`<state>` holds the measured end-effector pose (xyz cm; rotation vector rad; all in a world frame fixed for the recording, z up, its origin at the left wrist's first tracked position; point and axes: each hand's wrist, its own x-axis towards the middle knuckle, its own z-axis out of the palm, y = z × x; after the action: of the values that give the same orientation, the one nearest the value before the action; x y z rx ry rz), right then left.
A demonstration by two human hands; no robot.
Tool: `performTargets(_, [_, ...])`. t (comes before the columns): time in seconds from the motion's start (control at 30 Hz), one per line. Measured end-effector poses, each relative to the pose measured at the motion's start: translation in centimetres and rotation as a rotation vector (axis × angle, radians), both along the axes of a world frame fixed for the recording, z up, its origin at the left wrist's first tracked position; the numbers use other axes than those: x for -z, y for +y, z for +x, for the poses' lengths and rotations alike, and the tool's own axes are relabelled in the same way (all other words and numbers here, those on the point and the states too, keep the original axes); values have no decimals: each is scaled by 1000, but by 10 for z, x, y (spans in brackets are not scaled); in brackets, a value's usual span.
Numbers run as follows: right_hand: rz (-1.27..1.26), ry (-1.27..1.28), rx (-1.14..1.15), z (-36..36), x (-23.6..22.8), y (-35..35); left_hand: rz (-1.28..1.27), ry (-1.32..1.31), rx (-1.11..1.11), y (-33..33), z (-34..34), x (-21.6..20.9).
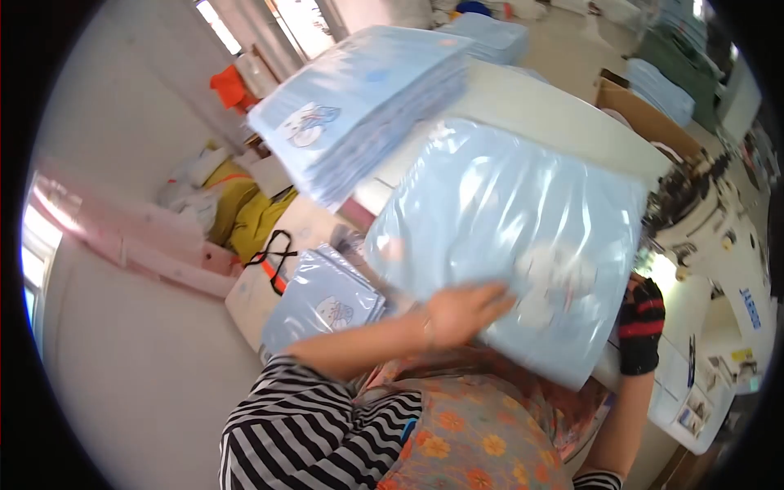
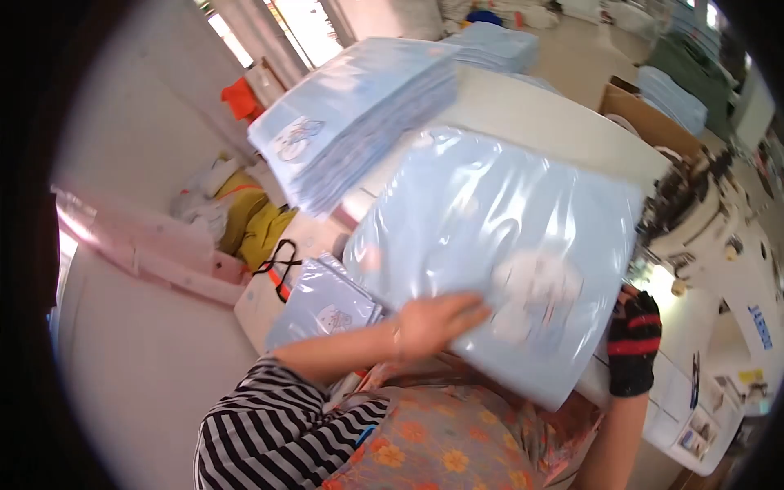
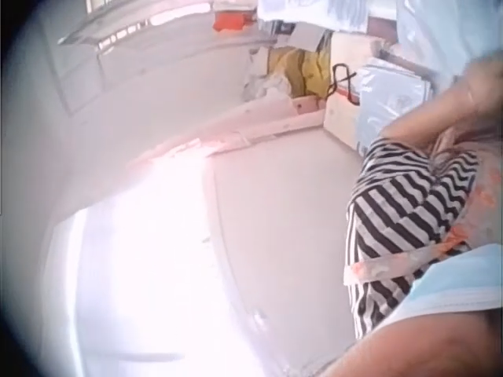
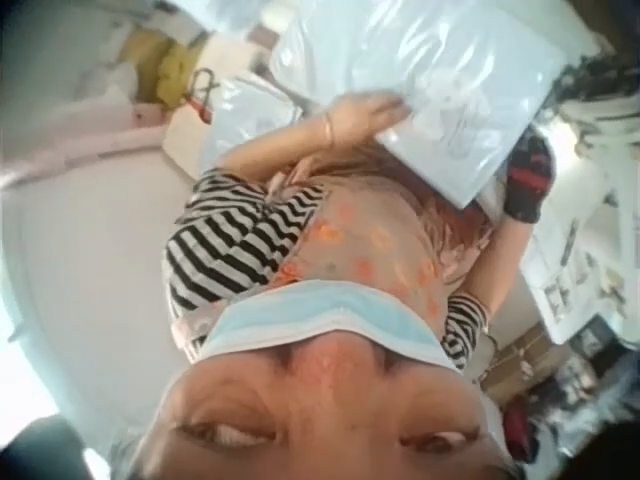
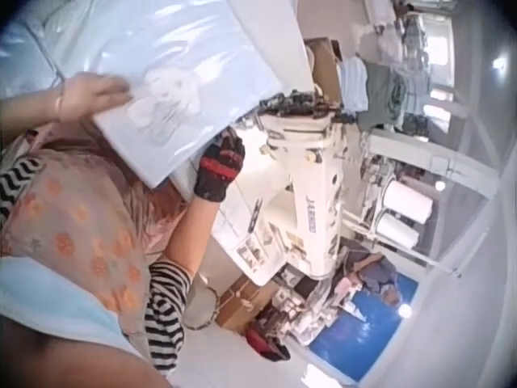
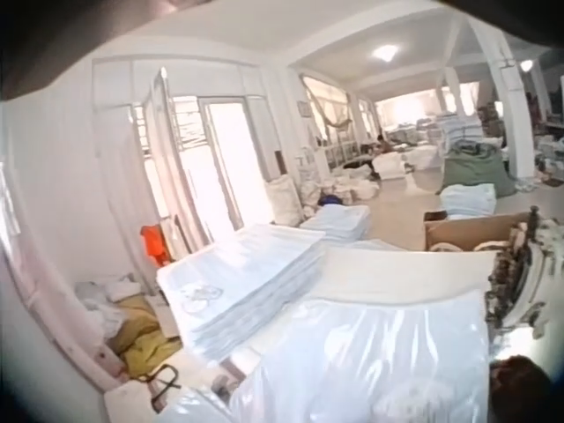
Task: The person sews the edges of printed pouches using an industrial sewing machine.
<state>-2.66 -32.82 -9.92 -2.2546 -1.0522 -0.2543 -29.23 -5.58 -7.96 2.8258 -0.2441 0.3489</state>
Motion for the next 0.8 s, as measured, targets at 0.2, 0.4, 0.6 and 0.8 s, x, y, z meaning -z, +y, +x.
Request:
performTargets(0.2, [-46, -129, -65, -5, -4, 4, -248, 248, -511, -2, -203, 93])
performTargets(0.4, [-46, -190, -72, 8, 13, -8, -97, 503, -1191, 76, -284, 166])
performTargets(0.6, [-189, -58, -82, -27, -7, -12, -163, 669, -1376, 106, -304, 226])
performTargets(0.8, [-244, -170, 23, -36, 9, -36, -228, 756, -1329, 92, -283, 240])
